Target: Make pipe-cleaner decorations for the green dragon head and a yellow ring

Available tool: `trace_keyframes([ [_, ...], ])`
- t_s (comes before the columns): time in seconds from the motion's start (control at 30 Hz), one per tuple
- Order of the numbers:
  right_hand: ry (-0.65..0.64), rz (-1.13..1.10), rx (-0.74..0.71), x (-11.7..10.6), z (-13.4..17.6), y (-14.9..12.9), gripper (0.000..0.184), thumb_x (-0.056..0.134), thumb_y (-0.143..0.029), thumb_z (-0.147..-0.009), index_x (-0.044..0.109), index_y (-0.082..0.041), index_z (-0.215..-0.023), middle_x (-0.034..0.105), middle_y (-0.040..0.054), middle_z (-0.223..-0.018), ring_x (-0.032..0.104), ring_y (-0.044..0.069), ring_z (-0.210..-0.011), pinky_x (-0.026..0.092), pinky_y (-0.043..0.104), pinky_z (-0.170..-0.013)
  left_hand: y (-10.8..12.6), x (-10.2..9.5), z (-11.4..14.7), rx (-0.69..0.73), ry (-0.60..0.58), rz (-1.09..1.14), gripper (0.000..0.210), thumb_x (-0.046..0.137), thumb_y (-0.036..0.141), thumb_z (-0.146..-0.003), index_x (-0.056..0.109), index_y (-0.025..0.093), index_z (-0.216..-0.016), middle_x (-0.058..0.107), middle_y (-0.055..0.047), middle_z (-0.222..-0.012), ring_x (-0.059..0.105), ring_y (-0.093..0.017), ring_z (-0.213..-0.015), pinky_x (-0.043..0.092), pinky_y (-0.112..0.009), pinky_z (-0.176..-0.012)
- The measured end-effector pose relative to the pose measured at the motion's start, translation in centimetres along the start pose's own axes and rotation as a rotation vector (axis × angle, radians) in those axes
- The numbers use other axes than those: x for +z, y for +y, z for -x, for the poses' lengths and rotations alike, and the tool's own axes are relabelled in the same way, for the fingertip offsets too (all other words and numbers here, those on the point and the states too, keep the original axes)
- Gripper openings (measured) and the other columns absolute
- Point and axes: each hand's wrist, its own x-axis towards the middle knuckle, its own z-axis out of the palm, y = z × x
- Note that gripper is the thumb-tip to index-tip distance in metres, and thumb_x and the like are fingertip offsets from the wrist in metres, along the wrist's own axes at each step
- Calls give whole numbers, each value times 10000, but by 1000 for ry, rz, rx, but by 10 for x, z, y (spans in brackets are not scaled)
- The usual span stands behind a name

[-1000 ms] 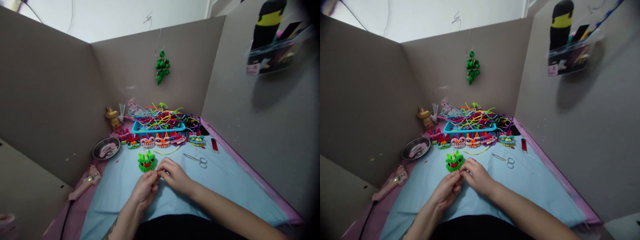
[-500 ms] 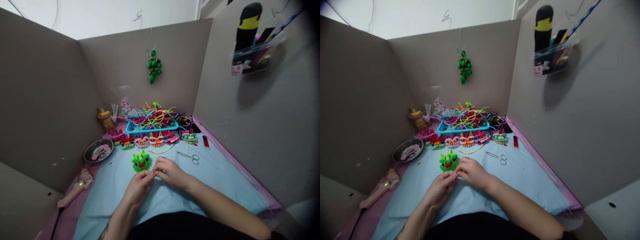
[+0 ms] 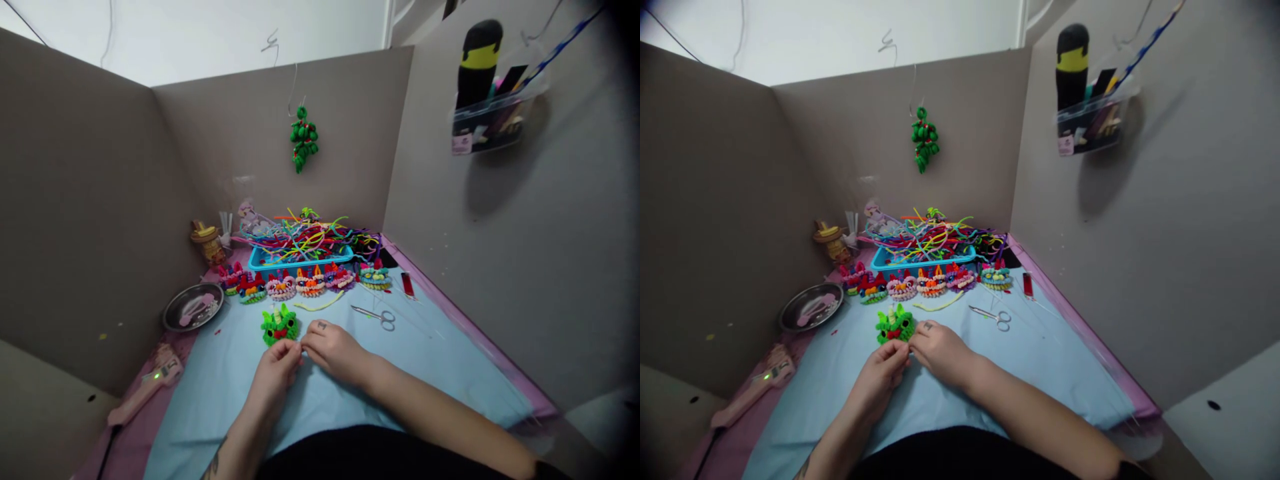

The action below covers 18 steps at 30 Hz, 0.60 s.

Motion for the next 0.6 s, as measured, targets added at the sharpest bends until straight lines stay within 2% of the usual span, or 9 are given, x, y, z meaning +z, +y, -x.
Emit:
trace_keyframes([
  [0.23, 18, 11, 12, 6, 0, 1, 181, 435, -157, -864, 601, -140, -793, 537, 59, -737, 498, 163, -730, 434, 268, -685, -4, 3, -4, 75, 32, -87, 388, 647, 500, -630, 490, 146, -658, 433, 66, -483, 234, -20, -372, 133, -167, -383],
  [0.37, 55, -96, 79, 10, 0, 3, 167, 456, -138, -847, 617, -147, -804, 556, 51, -745, 521, 147, -713, 447, 253, -674, -10, 5, -8, 150, 64, -124, 370, 583, 502, -689, 482, 151, -627, 386, 80, -457, 228, -30, -370, 177, -169, -392],
  [0.5, 108, -250, 133, 13, -1, 3, 161, 491, -126, -824, 645, -168, -842, 580, 38, -749, 551, 133, -722, 459, 236, -680, -13, 3, -9, 279, 109, -223, 319, 514, 456, -763, 483, 158, -652, 426, 59, -507, 304, -60, -414, 249, -181, -427],
  [0.6, 137, -285, 152, 14, -2, 1, 160, 510, -122, -808, 659, -168, -845, 583, 40, -748, 556, 133, -722, 460, 235, -677, -10, 1, -5, 412, 154, -379, 296, 472, 415, -799, 473, 166, -639, 451, 36, -559, 394, -96, -505, 312, -199, -493],
])
